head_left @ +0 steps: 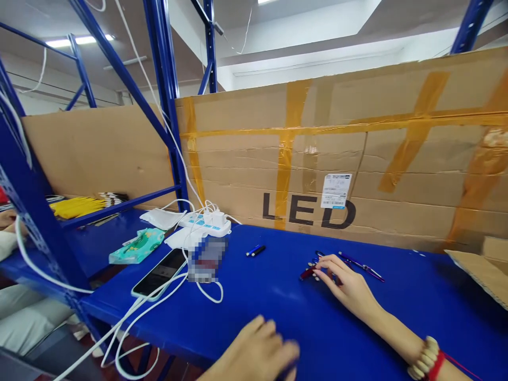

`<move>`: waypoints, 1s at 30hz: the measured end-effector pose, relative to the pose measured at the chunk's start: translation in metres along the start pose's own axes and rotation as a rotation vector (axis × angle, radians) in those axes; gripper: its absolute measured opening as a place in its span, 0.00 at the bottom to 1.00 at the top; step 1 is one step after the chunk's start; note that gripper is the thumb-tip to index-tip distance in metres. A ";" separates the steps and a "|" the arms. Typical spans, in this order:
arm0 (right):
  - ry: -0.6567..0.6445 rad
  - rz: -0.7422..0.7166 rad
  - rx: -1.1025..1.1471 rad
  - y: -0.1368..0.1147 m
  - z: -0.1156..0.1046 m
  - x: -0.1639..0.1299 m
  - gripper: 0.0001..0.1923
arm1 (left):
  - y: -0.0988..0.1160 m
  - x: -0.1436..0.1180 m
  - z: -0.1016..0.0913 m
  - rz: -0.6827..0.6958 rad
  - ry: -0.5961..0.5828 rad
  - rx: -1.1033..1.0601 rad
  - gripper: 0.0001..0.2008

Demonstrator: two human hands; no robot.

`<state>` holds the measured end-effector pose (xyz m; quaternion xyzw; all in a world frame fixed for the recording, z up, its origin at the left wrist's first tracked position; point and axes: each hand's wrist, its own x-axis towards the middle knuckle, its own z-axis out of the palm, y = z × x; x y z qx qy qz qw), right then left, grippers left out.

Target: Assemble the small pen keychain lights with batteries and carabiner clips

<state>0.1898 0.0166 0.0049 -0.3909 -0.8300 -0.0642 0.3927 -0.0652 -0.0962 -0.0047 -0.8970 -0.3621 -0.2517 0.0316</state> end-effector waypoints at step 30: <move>-0.110 -0.076 -0.218 0.020 0.013 0.023 0.23 | -0.044 0.127 0.043 -0.393 -0.157 -0.556 0.14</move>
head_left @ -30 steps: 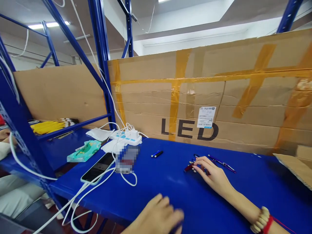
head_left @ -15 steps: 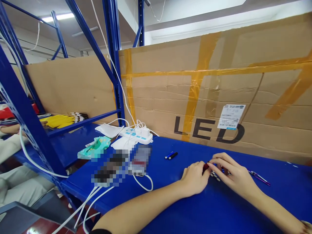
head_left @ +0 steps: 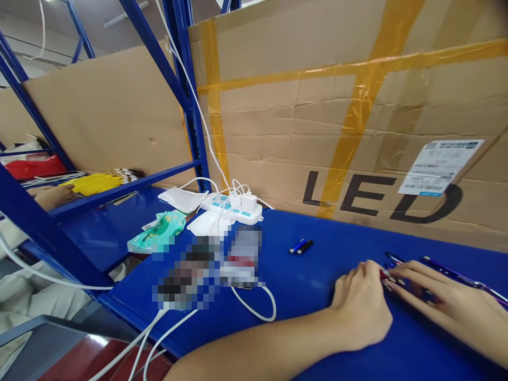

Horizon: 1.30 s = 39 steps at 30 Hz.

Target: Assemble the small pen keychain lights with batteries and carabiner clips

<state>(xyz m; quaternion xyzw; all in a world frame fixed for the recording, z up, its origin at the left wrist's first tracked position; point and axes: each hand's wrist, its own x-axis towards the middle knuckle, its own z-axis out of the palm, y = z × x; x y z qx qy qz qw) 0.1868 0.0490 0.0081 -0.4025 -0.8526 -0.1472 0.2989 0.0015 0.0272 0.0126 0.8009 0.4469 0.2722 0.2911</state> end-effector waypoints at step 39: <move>-0.318 0.223 0.021 -0.016 0.006 -0.005 0.24 | -0.004 -0.005 0.013 0.229 0.042 0.479 0.14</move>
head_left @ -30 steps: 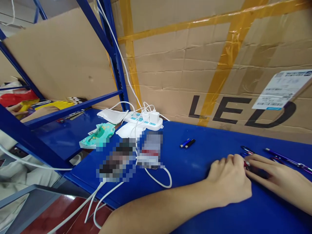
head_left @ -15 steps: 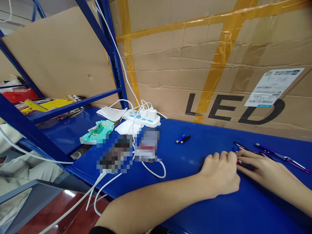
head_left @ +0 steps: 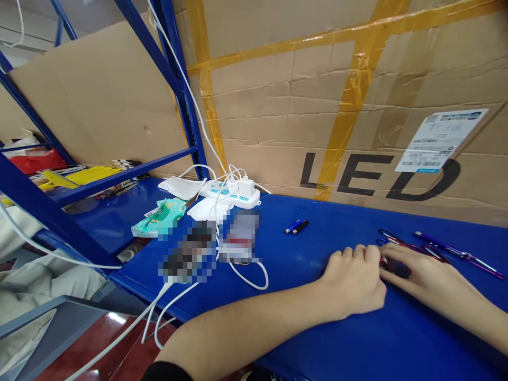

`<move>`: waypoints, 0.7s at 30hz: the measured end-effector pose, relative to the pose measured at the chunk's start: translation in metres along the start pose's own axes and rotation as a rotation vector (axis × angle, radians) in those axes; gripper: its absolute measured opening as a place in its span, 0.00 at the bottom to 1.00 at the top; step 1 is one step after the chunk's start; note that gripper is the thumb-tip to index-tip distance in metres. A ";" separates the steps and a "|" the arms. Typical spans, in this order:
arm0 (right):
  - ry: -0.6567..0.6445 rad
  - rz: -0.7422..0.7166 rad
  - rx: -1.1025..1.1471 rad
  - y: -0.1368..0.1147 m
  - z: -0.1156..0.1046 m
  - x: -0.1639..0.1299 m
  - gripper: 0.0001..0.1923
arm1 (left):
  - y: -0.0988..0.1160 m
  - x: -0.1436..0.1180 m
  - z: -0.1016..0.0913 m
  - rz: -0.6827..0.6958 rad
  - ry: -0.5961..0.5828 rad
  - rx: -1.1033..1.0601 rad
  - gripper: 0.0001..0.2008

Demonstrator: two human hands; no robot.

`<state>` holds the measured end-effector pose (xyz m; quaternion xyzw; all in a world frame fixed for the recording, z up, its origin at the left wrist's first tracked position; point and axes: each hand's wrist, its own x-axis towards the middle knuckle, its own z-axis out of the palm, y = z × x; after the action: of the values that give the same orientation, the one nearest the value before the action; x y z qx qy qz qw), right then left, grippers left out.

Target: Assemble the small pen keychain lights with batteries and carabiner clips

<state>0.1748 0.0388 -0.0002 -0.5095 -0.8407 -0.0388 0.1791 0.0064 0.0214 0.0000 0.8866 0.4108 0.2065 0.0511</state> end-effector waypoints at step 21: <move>0.489 -0.288 -0.075 -0.001 -0.010 -0.008 0.13 | -0.002 0.002 -0.006 -0.106 -0.024 -0.189 0.14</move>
<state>0.1804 0.0289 0.0062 -0.3666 -0.8343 -0.2167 0.3501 0.0036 0.0241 0.0055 0.8572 0.4353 0.2307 0.1504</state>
